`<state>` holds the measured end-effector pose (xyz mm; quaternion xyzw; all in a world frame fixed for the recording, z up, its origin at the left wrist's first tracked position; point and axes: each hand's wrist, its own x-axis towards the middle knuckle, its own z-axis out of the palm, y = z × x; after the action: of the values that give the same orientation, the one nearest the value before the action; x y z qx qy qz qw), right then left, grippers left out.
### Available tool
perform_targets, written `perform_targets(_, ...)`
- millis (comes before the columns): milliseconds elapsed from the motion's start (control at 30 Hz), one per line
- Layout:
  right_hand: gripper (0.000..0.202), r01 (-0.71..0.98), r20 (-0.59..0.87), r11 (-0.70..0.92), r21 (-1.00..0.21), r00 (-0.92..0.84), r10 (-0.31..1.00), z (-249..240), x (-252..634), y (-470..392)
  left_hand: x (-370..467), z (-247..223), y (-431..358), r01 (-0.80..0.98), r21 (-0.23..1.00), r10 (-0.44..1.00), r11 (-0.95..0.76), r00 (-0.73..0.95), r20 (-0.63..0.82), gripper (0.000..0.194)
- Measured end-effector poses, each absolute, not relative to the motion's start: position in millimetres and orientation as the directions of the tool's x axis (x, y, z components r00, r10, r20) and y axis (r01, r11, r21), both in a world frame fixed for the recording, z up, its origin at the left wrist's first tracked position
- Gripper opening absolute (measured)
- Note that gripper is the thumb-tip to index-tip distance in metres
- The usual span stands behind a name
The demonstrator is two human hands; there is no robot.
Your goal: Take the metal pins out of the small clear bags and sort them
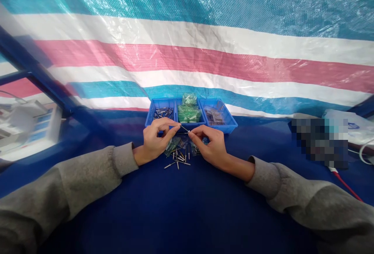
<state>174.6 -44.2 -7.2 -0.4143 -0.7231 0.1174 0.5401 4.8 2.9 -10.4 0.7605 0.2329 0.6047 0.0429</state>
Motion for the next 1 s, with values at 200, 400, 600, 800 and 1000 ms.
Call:
perform_targets(200,0.015,0.461,0.68,0.639,-0.616,-0.099,0.726,-7.3,174.8,-43.9,4.5,-9.2,2.6,0.301,0.319,0.381,-0.898,0.174,0.908,0.018)
perform_targets(400,0.015,0.446,0.666,0.638,-0.628,-0.116,0.737,-7.0,174.8,-43.8,4.2,-9.8,3.5,0.278,0.267,0.324,-0.923,0.182,0.928,0.023)
perform_targets(600,0.015,0.453,0.665,0.643,-0.618,-0.136,0.735,-7.1,175.1,-44.0,4.7,-8.0,2.3,0.293,0.219,0.281,-0.931,0.19,0.941,0.021)
perform_targets(800,0.016,0.47,0.673,0.642,-0.606,-0.127,0.728,-6.9,174.8,-44.9,6.0,-5.1,-0.9,0.31,0.207,0.271,-0.928,0.18,0.946,0.02)
perform_targets(1000,0.017,0.489,0.679,0.646,-0.586,-0.137,0.721,-7.2,174.8,-44.7,6.4,-4.4,-2.0,0.3,0.208,0.27,-0.931,0.181,0.946,0.019)
